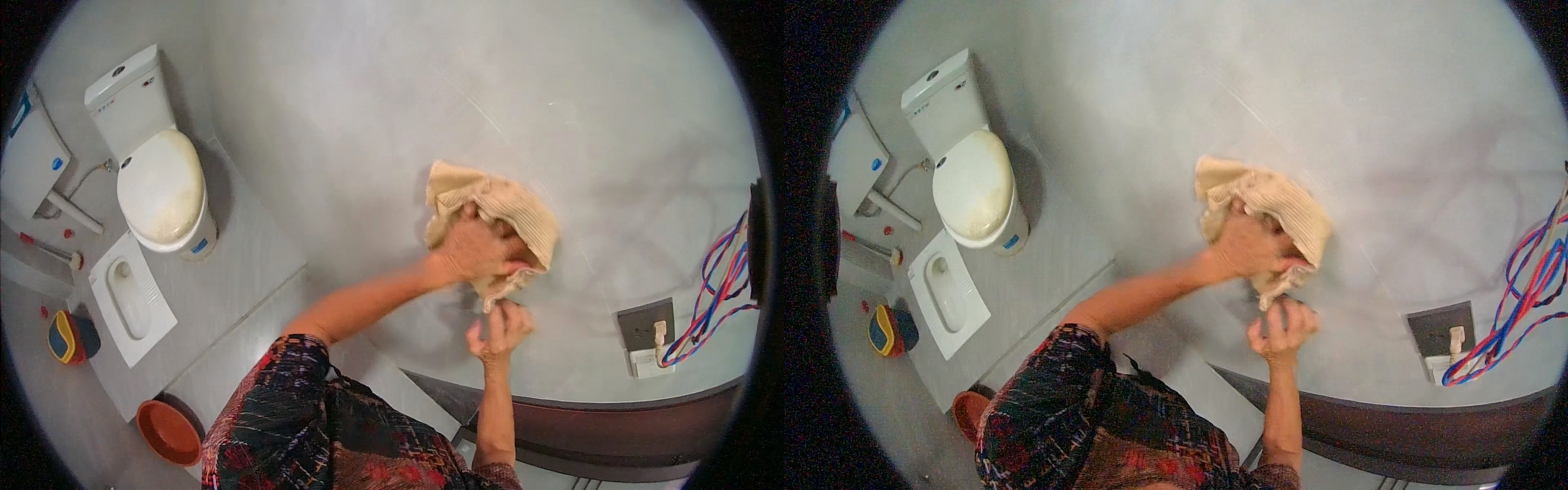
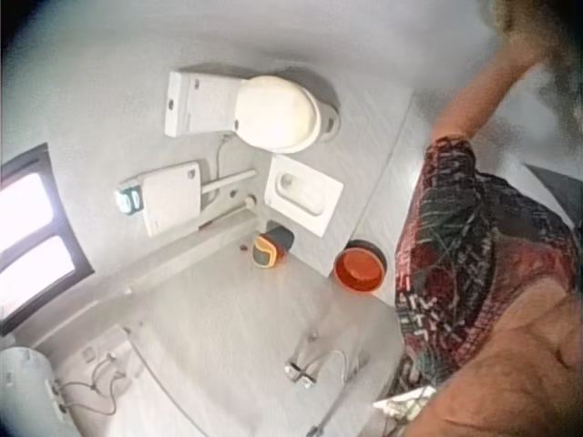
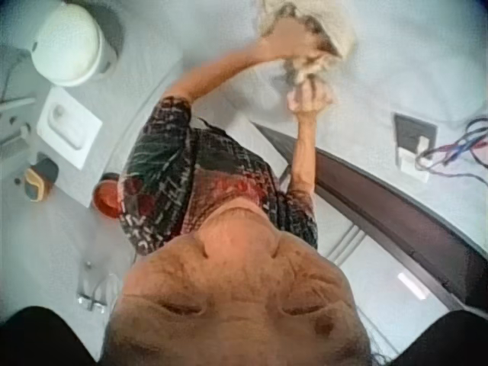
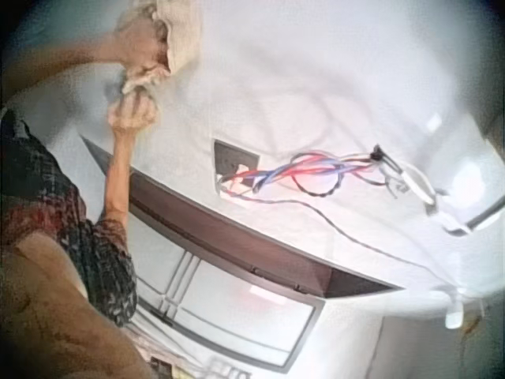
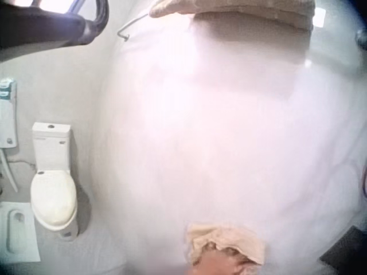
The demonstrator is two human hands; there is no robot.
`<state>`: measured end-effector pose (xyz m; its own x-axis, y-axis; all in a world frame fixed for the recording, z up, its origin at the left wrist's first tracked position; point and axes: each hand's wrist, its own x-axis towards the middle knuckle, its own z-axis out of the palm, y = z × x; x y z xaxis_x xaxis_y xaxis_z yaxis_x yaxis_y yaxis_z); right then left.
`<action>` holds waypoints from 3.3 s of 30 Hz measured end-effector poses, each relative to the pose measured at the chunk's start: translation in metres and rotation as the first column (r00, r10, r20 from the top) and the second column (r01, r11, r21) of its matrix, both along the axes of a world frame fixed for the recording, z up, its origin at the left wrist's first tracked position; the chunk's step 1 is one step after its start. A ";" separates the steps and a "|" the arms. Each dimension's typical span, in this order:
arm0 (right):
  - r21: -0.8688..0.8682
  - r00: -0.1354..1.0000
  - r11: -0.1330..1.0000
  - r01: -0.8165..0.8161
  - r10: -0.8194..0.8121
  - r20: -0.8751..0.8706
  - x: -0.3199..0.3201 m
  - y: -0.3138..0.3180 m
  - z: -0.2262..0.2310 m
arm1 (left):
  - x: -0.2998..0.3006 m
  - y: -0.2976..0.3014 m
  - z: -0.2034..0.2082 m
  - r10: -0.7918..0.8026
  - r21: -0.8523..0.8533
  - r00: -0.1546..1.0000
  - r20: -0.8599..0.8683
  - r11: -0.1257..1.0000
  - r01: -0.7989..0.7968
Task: The person cleans a bathroom by wiping the toilet tank and seat with a cloth. They then fill a basin with water from a wall-mounted tap, wash the cloth, and wipe the surrounding walls and floor. The person repeatedly wrings out the cloth in the basin and continues wiping the wall surfaces.
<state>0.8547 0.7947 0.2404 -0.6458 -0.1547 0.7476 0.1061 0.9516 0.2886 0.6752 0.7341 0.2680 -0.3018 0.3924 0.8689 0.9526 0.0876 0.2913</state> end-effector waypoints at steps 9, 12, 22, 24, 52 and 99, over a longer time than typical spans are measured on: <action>0.163 0.978 0.971 0.176 -0.154 -0.142 -0.001 0.023 0.016 | -0.189 -0.052 0.040 0.349 0.241 0.911 0.221 0.885 -0.397; 0.219 0.967 0.950 0.223 -0.188 -0.172 -0.002 0.022 0.019 | -0.219 -0.056 0.030 0.319 0.248 0.720 0.616 0.790 -0.561; 0.179 0.983 0.974 0.142 -0.118 -0.139 -0.001 0.020 0.020 | -0.126 -0.006 0.006 0.612 0.029 0.634 0.473 0.708 -0.706; 0.138 0.992 0.987 0.084 -0.070 -0.103 0.000 0.019 0.021 | -0.083 0.006 0.004 0.691 0.049 0.677 0.253 0.690 -0.722; 0.161 0.977 0.970 0.184 -0.163 -0.134 0.202 0.105 0.023 | 0.127 0.071 0.001 0.078 -0.024 0.898 0.434 0.997 -0.075; 0.243 0.969 0.948 0.207 -0.164 -0.187 0.194 0.102 0.016 | 0.003 0.053 -0.130 0.369 -0.113 0.188 0.910 0.659 -0.744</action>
<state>1.0490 0.8971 0.2566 -0.5546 -0.2457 0.7950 0.3398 0.8053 0.4859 0.6786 0.7872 0.1378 -0.9058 -0.4228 0.0271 -0.0728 0.2182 0.9732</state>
